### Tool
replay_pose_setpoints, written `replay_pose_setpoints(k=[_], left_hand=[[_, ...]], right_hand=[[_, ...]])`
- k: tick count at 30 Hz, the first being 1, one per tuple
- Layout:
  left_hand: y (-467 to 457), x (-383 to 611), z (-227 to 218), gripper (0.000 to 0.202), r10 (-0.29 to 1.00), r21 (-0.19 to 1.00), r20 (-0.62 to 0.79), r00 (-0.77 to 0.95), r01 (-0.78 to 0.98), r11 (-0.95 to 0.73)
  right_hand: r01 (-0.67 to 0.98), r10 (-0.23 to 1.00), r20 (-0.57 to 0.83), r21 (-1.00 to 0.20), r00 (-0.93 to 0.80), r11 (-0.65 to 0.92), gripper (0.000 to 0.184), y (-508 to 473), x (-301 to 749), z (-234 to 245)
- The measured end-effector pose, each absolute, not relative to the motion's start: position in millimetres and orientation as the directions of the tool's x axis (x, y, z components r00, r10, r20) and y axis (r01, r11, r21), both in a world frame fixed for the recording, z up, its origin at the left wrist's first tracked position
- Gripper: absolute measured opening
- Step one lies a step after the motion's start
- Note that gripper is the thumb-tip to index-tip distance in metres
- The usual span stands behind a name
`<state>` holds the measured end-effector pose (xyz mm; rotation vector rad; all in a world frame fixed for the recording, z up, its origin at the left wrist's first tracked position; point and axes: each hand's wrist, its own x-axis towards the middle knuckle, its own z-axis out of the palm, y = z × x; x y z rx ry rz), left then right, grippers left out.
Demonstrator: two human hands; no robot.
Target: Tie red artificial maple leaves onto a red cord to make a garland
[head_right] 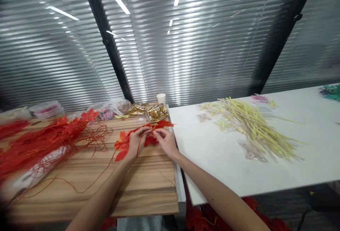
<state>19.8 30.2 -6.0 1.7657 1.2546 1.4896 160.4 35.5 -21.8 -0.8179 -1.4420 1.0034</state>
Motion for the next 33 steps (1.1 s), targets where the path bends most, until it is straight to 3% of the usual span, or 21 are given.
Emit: replay_pose_setpoints(k=[33], left_hand=[[24.4, 21.9, -2.5, 0.031, 0.86, 0.814, 0.507, -0.051, 0.356, -0.459]], right_hand=[[-0.053, 0.912, 0.396, -0.918, -0.105, 0.393, 0.025, 35.1, 161.1, -20.6]])
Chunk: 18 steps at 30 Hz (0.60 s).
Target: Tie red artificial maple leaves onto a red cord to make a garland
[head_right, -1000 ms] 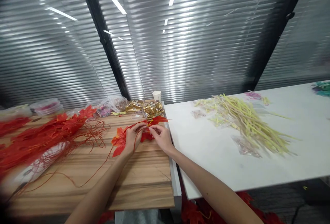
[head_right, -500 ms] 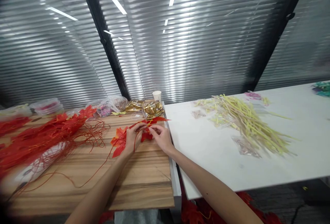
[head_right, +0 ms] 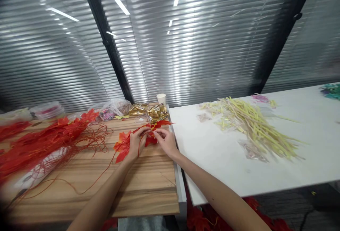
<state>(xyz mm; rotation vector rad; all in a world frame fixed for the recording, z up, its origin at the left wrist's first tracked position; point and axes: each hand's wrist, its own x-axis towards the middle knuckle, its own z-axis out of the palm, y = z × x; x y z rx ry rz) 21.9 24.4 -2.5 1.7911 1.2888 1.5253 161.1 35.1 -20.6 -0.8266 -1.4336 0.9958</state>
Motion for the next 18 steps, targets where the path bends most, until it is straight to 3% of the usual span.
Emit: replay_pose_setpoints(k=[18], left_hand=[[20.6, 22.2, -0.4, 0.03, 0.837, 0.745, 0.547, 0.01, 0.449, -0.493]], right_hand=[[-0.058, 0.919, 0.38, -0.925, -0.099, 0.376, 0.024, 36.3, 160.7, -22.4]])
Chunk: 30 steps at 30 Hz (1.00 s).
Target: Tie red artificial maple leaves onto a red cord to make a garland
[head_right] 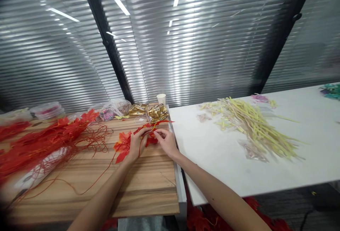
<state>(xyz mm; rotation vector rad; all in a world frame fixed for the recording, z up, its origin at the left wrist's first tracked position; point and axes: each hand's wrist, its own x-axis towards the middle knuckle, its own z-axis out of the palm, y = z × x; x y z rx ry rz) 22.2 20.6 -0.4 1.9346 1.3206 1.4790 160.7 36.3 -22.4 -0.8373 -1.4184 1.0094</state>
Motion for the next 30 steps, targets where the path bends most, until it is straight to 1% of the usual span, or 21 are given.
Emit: replay_pose_setpoints(k=[5, 16, 30], left_hand=[[23.0, 20.9, -3.2, 0.028, 0.819, 0.695, 0.573, 0.03, 0.512, -0.505], [26.0, 18.5, -8.6, 0.026, 0.791, 0.61, 0.605, 0.096, 0.582, -0.538], [26.5, 18.4, -9.5, 0.023, 0.807, 0.64, 0.58, 0.107, 0.552, -0.534]], right_hand=[[-0.063, 0.922, 0.371, -0.928, -0.11, 0.366, 0.024, 36.7, 160.7, -22.8], [-0.073, 0.927, 0.356, -0.934, -0.122, 0.349, 0.023, 37.9, 160.5, -24.6], [-0.064, 0.929, 0.351, -0.936, -0.114, 0.346, 0.027, 37.5, 160.7, -23.7]])
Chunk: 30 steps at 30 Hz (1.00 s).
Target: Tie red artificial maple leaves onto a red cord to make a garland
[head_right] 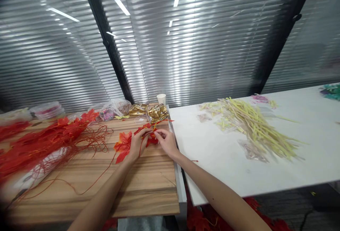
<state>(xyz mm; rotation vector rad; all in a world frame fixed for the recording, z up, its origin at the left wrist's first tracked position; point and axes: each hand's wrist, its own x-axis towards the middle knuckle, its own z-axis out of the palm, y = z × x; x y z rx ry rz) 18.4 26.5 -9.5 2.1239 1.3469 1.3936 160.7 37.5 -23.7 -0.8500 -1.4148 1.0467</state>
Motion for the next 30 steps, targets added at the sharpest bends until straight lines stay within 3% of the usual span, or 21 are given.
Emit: replay_pose_setpoints(k=[30], left_hand=[[30.0, 17.2, -13.7, 0.025, 0.81, 0.632, 0.579, 0.096, 0.575, -0.519]], right_hand=[[-0.029, 0.916, 0.378, -0.926, -0.136, 0.377, 0.026, 39.0, 161.2, -27.5]])
